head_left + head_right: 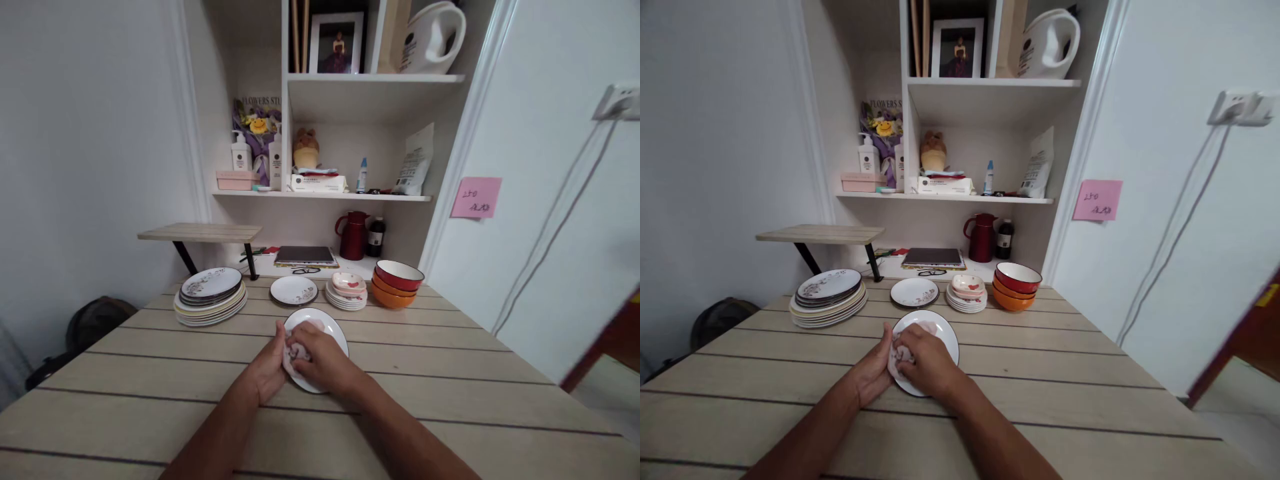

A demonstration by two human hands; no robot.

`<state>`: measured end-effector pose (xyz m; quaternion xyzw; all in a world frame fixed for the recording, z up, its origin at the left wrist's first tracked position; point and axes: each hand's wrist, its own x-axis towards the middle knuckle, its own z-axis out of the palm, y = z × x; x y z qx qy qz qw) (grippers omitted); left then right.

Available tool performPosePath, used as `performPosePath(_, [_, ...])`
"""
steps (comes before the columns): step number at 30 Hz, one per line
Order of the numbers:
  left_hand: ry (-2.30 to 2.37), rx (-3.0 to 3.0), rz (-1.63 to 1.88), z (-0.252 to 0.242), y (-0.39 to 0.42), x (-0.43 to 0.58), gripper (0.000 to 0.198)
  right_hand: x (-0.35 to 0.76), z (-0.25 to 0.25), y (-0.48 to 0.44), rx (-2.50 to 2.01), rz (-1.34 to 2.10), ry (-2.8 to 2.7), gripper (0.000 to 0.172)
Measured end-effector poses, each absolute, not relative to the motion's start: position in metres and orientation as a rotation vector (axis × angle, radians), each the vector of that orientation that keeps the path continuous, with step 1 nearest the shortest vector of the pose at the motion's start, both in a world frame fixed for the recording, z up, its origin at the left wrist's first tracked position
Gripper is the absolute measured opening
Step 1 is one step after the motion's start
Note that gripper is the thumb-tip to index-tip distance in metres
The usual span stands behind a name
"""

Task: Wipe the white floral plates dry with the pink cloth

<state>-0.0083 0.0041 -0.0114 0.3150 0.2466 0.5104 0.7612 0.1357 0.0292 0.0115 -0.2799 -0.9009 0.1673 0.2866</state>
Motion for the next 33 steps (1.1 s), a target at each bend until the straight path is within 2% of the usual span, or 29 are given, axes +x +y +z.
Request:
performPosePath(4, [0.605, 0.649, 1.121, -0.009, 0.003, -0.01, 0.066, 0.157, 0.015, 0.028, -0.603, 0.587, -2.616, 0.025])
performPosePath(7, [0.589, 0.648, 1.128, -0.01, 0.005, -0.011, 0.063, 0.178, 0.018, 0.033, -0.673, 0.627, -2.711, 0.023])
performPosePath(12, [0.582, 0.625, 1.138, -0.011, 0.006, -0.011, 0.058, 0.193, 0.02, 0.037, -1.206, 0.303, -2.583, 0.028])
performPosePath(14, [0.59, 0.62, 1.139, -0.011, 0.005, -0.011, 0.057, 0.192, 0.021, 0.035, -1.292, 0.16, -2.588, 0.027])
performPosePath(19, [0.6, 0.612, 1.134, -0.012, 0.004, -0.01, 0.056, 0.183, 0.021, 0.023, -1.064, 0.146, -2.776, 0.021])
performPosePath(24, [0.615, 0.616, 1.171, -0.012, 0.006, -0.008, 0.058, 0.155, 0.011, 0.017, -0.823, 0.189, -2.604, 0.033])
performPosePath(33, [0.59, 0.637, 1.117, -0.01, 0.008, -0.004, 0.057, 0.144, 0.024, 0.043, -1.253, -0.036, -2.31, 0.035])
